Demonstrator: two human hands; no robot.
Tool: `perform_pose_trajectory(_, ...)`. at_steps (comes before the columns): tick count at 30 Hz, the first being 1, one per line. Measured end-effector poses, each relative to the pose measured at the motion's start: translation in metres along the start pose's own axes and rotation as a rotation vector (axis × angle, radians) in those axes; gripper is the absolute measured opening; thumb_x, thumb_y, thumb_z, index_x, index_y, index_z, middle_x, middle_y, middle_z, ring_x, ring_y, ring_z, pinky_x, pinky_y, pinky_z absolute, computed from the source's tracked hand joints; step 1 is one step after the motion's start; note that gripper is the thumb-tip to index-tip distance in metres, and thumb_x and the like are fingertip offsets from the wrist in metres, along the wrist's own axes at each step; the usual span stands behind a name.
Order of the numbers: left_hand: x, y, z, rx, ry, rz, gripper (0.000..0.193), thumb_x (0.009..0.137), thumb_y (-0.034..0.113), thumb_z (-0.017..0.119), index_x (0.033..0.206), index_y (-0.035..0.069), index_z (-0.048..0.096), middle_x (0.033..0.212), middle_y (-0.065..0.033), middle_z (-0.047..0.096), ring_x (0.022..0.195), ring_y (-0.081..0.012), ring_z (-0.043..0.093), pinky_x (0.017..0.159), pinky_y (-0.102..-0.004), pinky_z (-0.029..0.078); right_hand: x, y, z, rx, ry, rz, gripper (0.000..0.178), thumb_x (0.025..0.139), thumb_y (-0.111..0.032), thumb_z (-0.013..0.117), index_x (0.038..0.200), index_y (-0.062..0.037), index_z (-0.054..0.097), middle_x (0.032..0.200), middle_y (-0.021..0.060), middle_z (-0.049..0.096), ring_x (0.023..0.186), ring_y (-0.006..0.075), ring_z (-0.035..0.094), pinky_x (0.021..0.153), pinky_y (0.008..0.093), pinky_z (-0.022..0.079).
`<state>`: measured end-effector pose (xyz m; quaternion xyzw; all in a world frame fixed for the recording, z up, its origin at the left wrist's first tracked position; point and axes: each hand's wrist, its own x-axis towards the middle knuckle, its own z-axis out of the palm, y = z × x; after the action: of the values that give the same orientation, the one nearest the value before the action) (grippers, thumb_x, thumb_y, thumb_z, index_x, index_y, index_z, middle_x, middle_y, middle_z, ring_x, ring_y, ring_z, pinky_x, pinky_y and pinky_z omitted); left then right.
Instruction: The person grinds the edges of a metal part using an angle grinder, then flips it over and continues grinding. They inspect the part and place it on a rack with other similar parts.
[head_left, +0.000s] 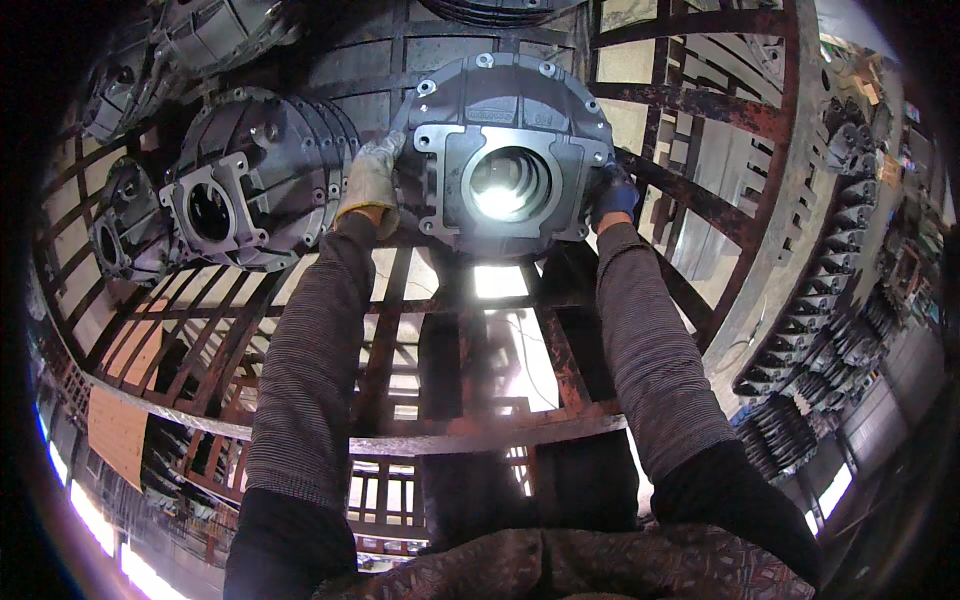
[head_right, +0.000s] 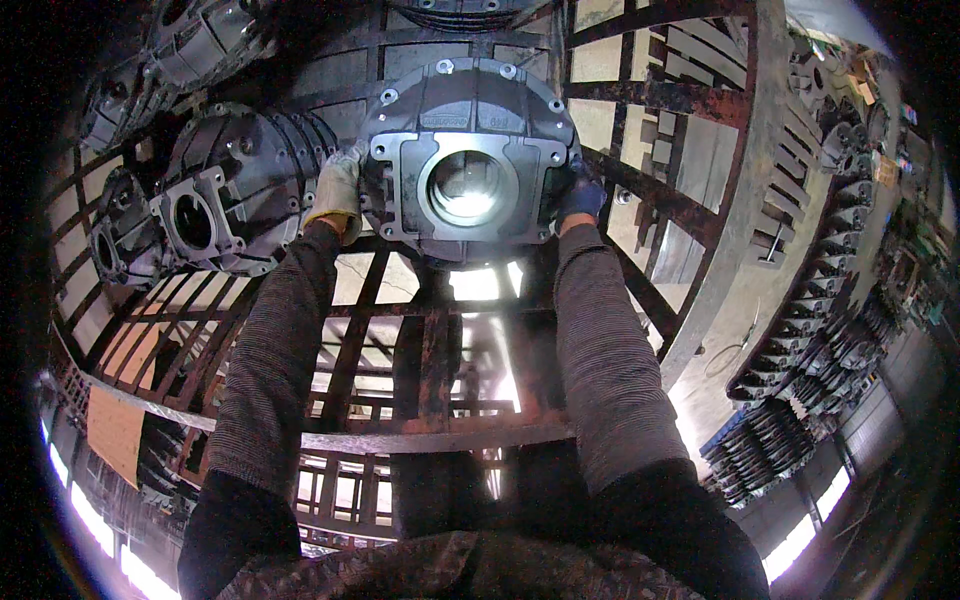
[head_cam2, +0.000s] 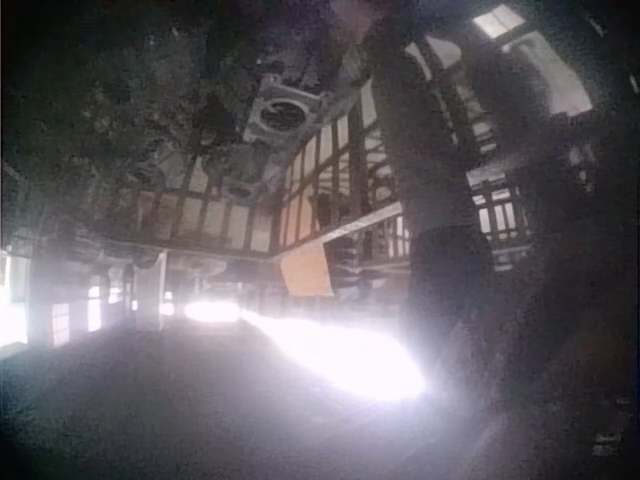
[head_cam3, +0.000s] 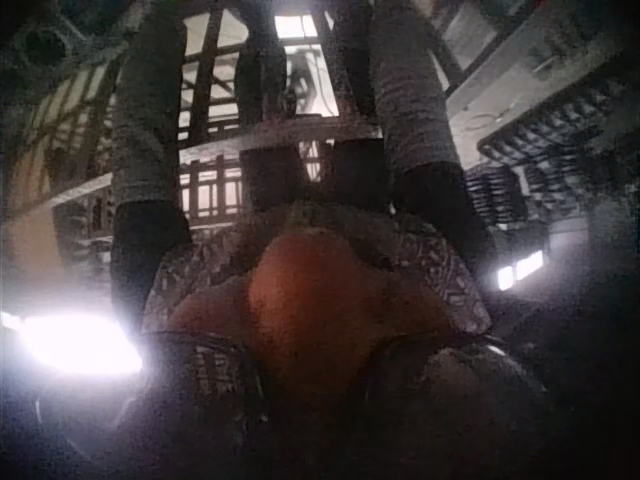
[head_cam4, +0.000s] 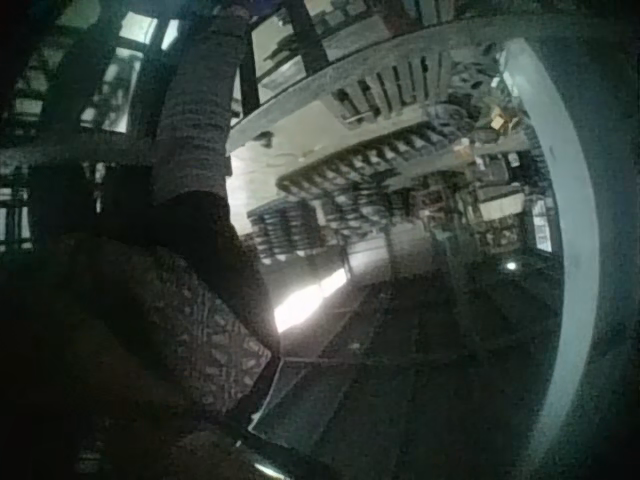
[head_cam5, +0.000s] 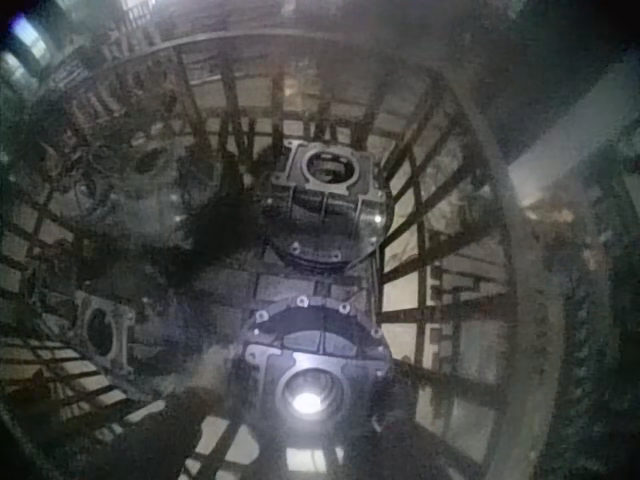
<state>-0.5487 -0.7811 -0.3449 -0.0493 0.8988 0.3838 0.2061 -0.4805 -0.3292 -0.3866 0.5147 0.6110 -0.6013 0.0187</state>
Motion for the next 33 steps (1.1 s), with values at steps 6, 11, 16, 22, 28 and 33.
perform_pose_trajectory(6, 0.002, 0.006, -0.002, -0.519, -0.045, -0.337, 0.054, 0.103, 0.046, 0.062, 0.127, -0.003, 0.071, 0.124, -0.0204, 0.075, 0.112, -0.0325, 0.068, 0.1, -0.0397, 0.048, -0.011, -0.018, 0.005, -0.041, -0.049, -0.035, 0.037, 0.097, -0.03, 0.069, 0.125, -0.0068, 0.076, 0.116, 0.0089, 0.076, 0.095, 0.0277, 0.069, 0.08, 0.0427, 0.054)
perform_pose_trajectory(11, -0.005, 0.013, -0.001, -0.217, 0.029, -0.241, 0.059, 0.104, 0.049, 0.061, 0.127, -0.004, 0.071, 0.124, -0.0186, 0.076, 0.111, -0.0301, 0.068, 0.099, -0.04, 0.048, -0.018, -0.013, 0.011, 0.051, -0.036, -0.004, 0.039, 0.099, -0.033, 0.067, 0.125, -0.0048, 0.077, 0.118, 0.0117, 0.077, 0.099, 0.0274, 0.07, 0.087, 0.0425, 0.055)
perform_pose_trajectory(16, -0.008, 0.028, -0.012, -0.137, -0.059, -0.256, 0.054, 0.104, 0.051, 0.059, 0.125, 0.003, 0.074, 0.126, -0.0232, 0.074, 0.116, -0.0417, 0.068, 0.1, -0.0435, 0.05, -0.014, 0.018, 0.0, -0.478, 0.091, -0.447, 0.035, 0.099, -0.033, 0.065, 0.113, -0.0054, 0.08, 0.109, 0.0146, 0.079, 0.096, 0.0275, 0.074, 0.083, 0.0433, 0.057)
perform_pose_trajectory(22, -0.089, 0.092, -0.096, 0.223, 0.089, -0.181, 0.034, 0.101, 0.012, 0.056, 0.133, 0.012, 0.069, 0.128, -0.0207, 0.07, 0.117, -0.0409, 0.067, 0.101, -0.0441, 0.054, -0.078, -0.024, -0.017, -1.672, -0.017, -0.487, 0.024, 0.094, -0.026, 0.065, 0.1, -0.0103, 0.082, 0.101, 0.021, 0.078, 0.095, 0.0366, 0.076, 0.079, 0.0487, 0.058)
perform_pose_trajectory(28, -0.169, 0.15, -0.172, -0.048, 0.163, -0.15, 0.043, 0.098, 0.016, 0.063, 0.141, 0.014, 0.063, 0.129, -0.0177, 0.069, 0.117, -0.0321, 0.067, 0.101, -0.0396, 0.055, -0.215, -0.11, -0.027, -0.564, -0.344, -0.392, 0.022, 0.099, -0.019, 0.068, 0.112, -0.003, 0.077, 0.103, 0.0127, 0.079, 0.094, 0.0227, 0.074, 0.084, 0.036, 0.058)
perform_pose_trajectory(33, -0.261, 0.219, -0.205, -0.972, 0.011, -0.217, 0.045, 0.105, 0.028, 0.061, 0.143, 0.004, 0.061, 0.131, -0.0137, 0.071, 0.115, -0.0276, 0.07, 0.099, -0.0424, 0.058, -0.381, -0.153, -0.111, 0.02, -0.662, -0.38, 0.022, 0.103, -0.016, 0.07, 0.121, -0.0028, 0.073, 0.112, 0.0064, 0.078, 0.104, 0.0138, 0.071, 0.093, 0.0312, 0.057)
